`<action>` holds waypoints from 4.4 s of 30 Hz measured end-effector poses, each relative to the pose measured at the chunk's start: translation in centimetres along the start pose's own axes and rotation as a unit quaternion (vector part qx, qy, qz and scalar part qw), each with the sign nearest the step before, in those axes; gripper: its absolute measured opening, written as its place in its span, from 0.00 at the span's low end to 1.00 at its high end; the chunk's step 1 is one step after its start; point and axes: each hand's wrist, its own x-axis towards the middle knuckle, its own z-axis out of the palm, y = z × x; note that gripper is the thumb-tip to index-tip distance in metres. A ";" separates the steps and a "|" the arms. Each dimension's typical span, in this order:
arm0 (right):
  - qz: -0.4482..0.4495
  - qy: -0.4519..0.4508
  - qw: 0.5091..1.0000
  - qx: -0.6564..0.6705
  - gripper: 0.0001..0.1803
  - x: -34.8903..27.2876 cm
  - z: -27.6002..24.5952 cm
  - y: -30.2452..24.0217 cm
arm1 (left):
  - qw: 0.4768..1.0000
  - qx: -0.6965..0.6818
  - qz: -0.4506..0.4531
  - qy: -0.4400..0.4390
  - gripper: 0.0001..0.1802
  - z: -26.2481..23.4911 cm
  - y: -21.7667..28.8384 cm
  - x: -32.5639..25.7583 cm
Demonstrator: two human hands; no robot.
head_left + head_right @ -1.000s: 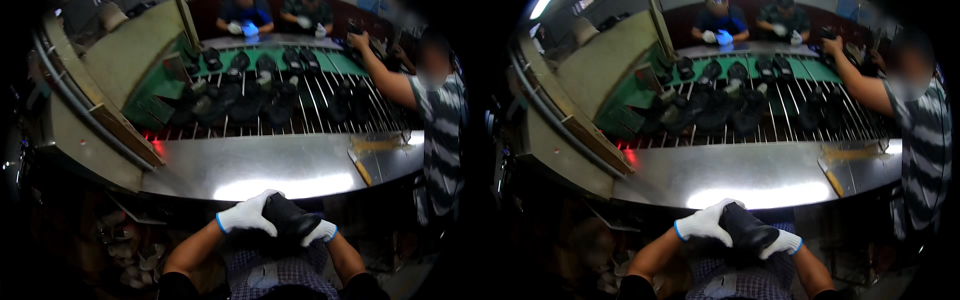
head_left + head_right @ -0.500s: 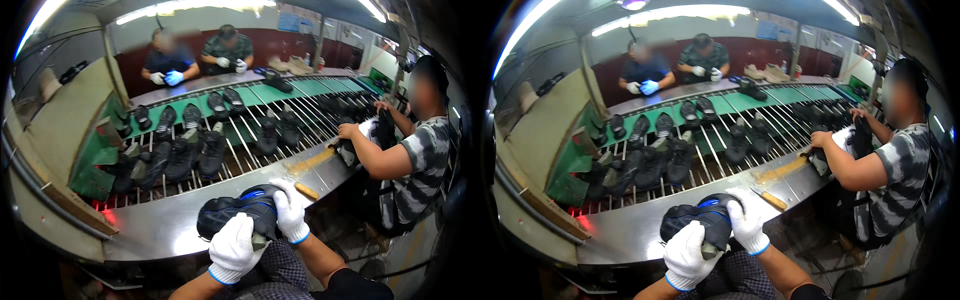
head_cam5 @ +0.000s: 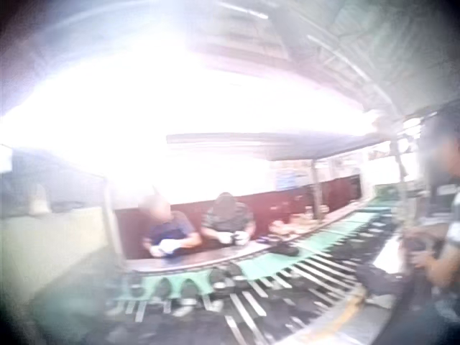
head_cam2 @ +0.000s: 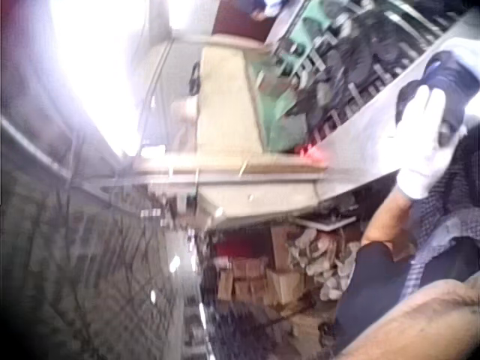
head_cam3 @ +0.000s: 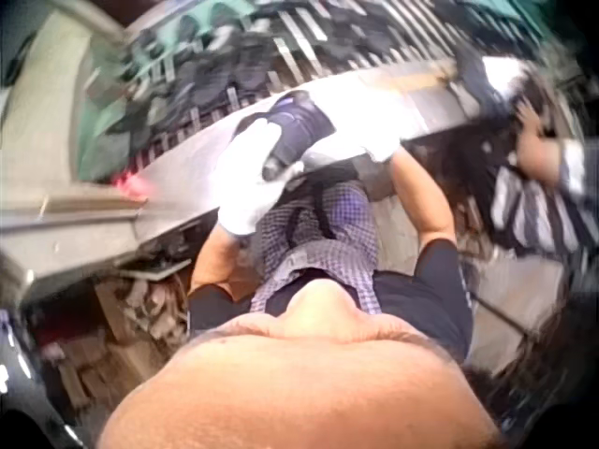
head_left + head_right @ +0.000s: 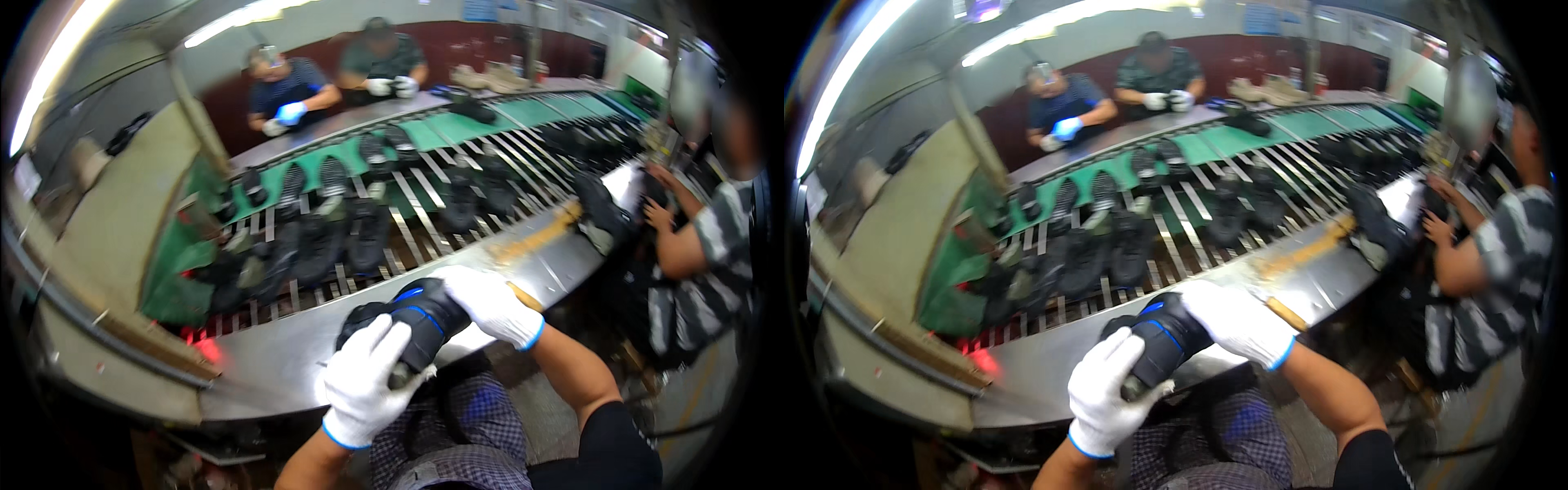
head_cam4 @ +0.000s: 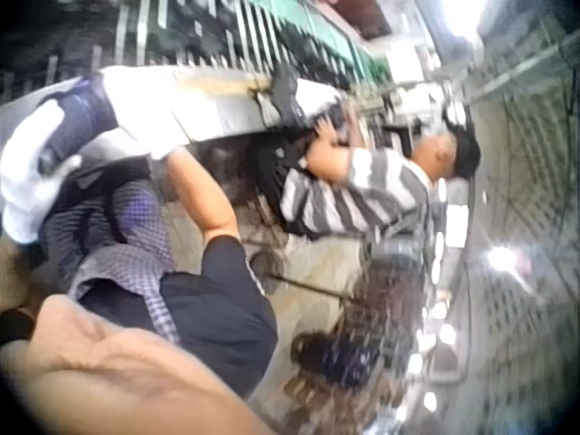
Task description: The person cleans and finishes several black shoes by hand on a conveyor belt, rubbing the surfaces with a small tool and wiping the sides.
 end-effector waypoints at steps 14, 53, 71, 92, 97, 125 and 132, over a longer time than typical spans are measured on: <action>-0.026 -0.073 0.943 -0.324 0.32 0.7 0.7 3.2 | 0.921 -0.127 -0.337 0.147 0.41 -10.3 -11.6 -4.7; 0.329 -0.467 0.811 0.130 0.21 2.9 13.6 -8.9 | 0.927 0.178 -0.171 -0.283 0.64 -6.7 -12.4 -8.8; 0.481 -0.411 0.650 0.421 0.17 0.4 17.5 -7.7 | 0.926 0.199 -0.152 -0.282 0.60 -6.6 -13.0 -9.5; 0.279 -0.416 0.864 0.054 0.20 3.6 10.8 -5.7 | 0.943 0.101 -0.210 -0.237 0.49 -6.2 -13.7 -8.4; 0.368 -0.377 0.797 0.294 0.20 5.2 12.8 -3.9 | 0.890 0.085 -0.320 -0.313 0.58 -4.8 -15.1 -4.8; 0.132 -0.324 0.936 0.027 0.28 3.3 12.9 0.8 | 0.936 0.167 -0.199 -0.237 0.59 0.0 -13.3 -4.5; 0.343 -0.249 0.881 0.209 0.24 1.3 11.2 1.6 | 0.942 0.215 -0.145 -0.211 0.58 0.9 -13.5 -5.2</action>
